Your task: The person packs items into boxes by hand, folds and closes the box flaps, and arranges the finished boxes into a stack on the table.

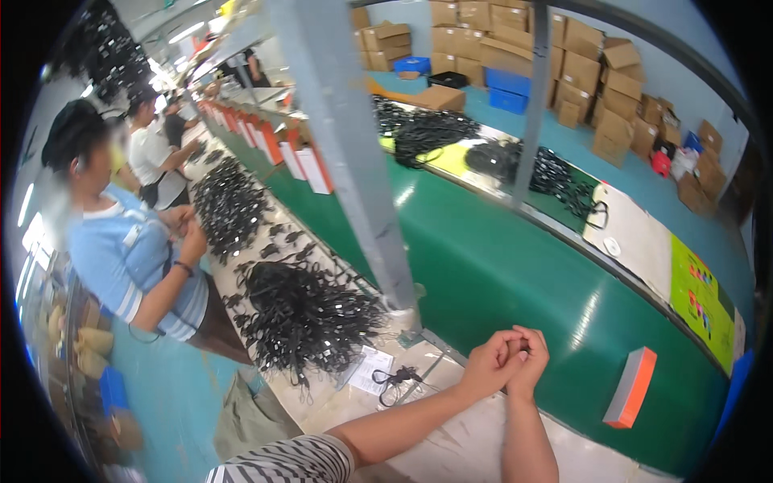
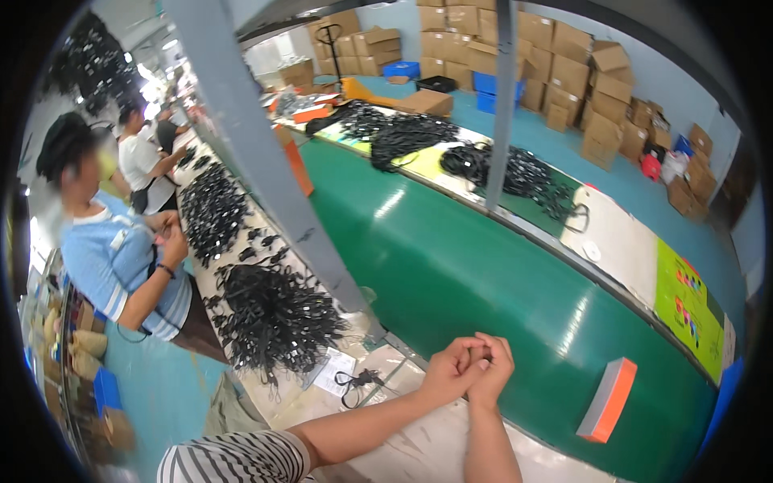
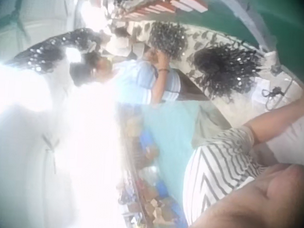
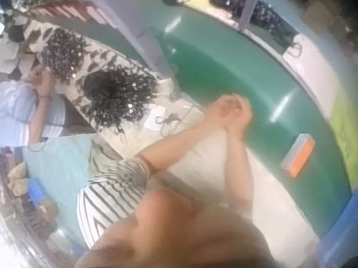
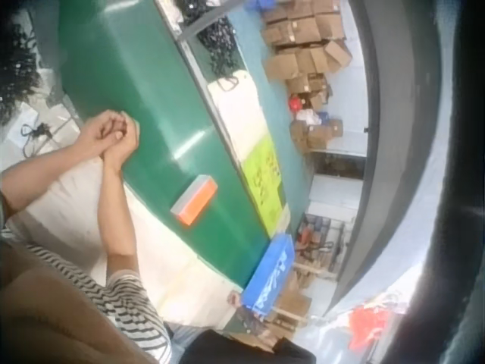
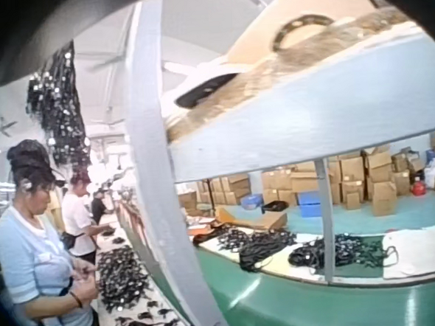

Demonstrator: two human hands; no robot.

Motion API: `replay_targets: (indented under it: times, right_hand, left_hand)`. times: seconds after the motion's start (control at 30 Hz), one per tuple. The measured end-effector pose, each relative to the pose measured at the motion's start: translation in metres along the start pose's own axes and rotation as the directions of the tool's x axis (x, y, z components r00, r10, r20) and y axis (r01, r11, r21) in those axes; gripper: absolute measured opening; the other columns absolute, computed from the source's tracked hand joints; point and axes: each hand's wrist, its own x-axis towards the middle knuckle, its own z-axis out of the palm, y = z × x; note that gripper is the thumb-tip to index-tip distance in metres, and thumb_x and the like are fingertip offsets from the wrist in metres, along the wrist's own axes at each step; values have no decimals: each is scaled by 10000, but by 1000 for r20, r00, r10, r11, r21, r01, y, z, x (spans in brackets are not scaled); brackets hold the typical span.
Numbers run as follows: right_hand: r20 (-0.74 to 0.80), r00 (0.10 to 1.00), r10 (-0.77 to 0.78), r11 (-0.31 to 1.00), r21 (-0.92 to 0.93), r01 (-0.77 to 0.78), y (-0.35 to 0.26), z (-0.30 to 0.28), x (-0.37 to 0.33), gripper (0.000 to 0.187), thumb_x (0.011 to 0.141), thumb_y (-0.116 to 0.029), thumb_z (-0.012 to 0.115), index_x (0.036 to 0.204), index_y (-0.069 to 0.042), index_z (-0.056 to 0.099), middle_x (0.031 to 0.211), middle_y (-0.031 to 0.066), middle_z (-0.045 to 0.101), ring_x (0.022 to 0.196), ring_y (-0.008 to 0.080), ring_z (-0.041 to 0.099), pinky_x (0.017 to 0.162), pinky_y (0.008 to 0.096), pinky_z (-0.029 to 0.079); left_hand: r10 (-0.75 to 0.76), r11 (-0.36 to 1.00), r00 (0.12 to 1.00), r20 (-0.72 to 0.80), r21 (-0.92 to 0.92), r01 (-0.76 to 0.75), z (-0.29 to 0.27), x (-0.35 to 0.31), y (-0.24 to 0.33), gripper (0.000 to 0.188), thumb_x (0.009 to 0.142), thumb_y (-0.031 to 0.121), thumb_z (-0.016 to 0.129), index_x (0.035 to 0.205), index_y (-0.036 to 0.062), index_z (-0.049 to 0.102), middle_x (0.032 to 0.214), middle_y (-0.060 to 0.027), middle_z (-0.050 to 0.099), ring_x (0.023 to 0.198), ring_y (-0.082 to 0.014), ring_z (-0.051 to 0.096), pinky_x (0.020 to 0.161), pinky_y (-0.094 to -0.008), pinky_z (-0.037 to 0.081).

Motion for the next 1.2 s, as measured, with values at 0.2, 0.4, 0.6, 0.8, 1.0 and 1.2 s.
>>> replay_targets:
  times: [0.2, 0.4, 0.6, 0.8, 1.0, 1.2]
  right_hand:
    - [24, 998, 61, 997, 55, -62, 13, -1, -5, 218, 883, 91, 632, 1043, -13, 739, 975, 43, 644, 780, 119, 594, 652, 273, 474]
    - [26, 995, 95, 992, 78, -97, 5, 6, -5, 208, 904, 64, 589, 1042, -3, 729, 969, 24, 613, 795, 107, 569, 677, 260, 455]
    - [18, 996, 90, 994, 54, -91, 7, 3, -2, 202, 911, 41, 564, 1028, -2, 723, 944, 11, 593, 810, 107, 557, 710, 254, 452]
    - [51, 990, 135, 987, 76, -138, 19, 0, -2, 193, 914, 36, 568, 1023, 4, 724, 948, 21, 617, 797, 107, 581, 690, 254, 463]
    - [106, 963, 248, 943, 201, -265, 18, 1, -2, 188, 895, 50, 579, 1011, 22, 725, 963, 37, 638, 804, 119, 620, 689, 263, 489]
    - [63, 995, 76, 996, 35, -78, 3, 3, -3, 186, 906, 32, 577, 1008, 17, 732, 976, 42, 645, 814, 123, 625, 692, 265, 493]
  left_hand:
    - [-6, 1000, 999, 35, -8, 6, -2, -2, 3, 376, 946, 200, 767, 1286, 90, 649, 631, 18, 422, 559, -94, 427, 532, -295, 371]
    - [-32, 999, 999, 39, 11, 31, -8, -1, 4, 382, 935, 218, 759, 1281, 99, 648, 645, -22, 458, 570, -140, 480, 558, -320, 412]
    - [-17, 1000, 999, 36, 23, 16, -4, 2, 5, 355, 935, 187, 747, 1266, 102, 650, 649, -16, 454, 568, -139, 480, 552, -321, 407]
    - [-55, 998, 998, 42, 10, 55, -2, 0, 2, 363, 927, 184, 752, 1269, 113, 655, 642, -15, 447, 569, -136, 481, 551, -315, 410]
    - [-56, 998, 998, 33, 16, 55, -1, 0, -2, 370, 921, 170, 752, 1277, 126, 662, 648, -13, 441, 575, -132, 476, 562, -310, 416]
    - [-48, 999, 999, 4, 7, 48, -1, 0, -2, 358, 921, 158, 755, 1268, 128, 668, 655, -9, 429, 575, -128, 463, 559, -305, 411]
